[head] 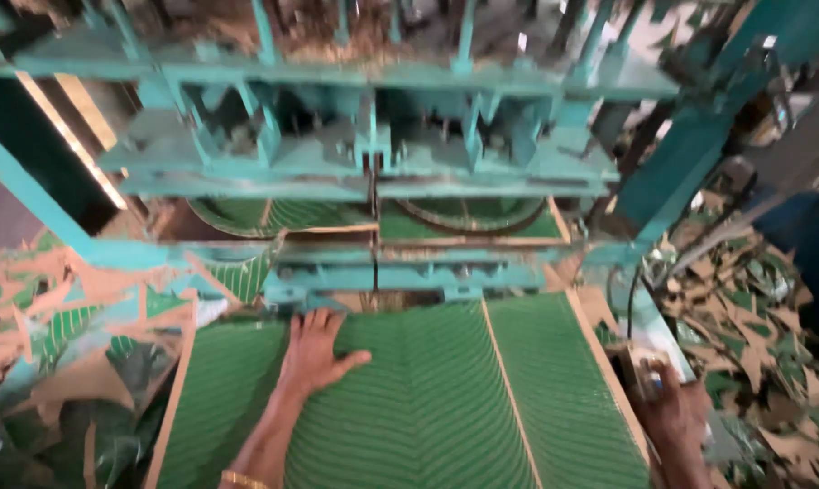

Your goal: Using a hydraulic press to mold and trim biodegradable plates from leaf material.

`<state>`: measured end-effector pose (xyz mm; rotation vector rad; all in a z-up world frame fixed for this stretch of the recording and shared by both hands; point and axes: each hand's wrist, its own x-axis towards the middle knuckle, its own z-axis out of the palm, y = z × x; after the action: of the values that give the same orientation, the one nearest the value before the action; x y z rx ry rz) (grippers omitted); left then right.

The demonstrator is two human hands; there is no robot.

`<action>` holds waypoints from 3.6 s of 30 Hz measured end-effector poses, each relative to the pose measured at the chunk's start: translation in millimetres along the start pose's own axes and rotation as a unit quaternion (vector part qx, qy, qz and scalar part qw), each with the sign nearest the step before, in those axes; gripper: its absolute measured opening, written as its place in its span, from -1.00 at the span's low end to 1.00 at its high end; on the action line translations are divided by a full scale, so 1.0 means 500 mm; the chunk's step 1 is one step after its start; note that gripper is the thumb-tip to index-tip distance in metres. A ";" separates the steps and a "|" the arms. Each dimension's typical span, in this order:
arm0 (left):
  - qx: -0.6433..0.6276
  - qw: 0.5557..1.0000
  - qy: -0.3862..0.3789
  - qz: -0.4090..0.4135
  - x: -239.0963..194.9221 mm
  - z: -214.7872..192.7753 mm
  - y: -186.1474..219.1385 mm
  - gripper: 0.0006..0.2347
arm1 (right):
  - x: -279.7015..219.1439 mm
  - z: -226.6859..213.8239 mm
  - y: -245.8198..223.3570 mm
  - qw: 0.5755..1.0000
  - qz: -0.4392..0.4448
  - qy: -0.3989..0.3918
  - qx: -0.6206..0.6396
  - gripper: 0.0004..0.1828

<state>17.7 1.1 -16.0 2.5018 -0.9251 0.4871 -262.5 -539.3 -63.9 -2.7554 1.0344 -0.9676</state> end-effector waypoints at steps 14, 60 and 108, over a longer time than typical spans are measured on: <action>-0.058 0.998 0.004 0.020 0.162 -0.080 0.168 -0.39 | -0.126 -0.226 -0.076 0.910 0.259 -0.310 0.092 -0.23; -0.380 0.826 0.147 -0.390 -0.274 -0.181 -0.217 -0.70 | -0.186 -0.030 0.374 0.948 -0.004 -0.216 0.234 -0.74; -0.594 0.755 0.013 -0.276 -0.272 -0.486 -0.131 -0.25 | -0.003 -0.355 -0.202 0.786 0.299 -0.182 0.509 -0.63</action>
<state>-77.8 239.7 109.8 1.4068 -0.2293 -0.2456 -305.7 -429.8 103.0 -1.4803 0.8391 -0.5663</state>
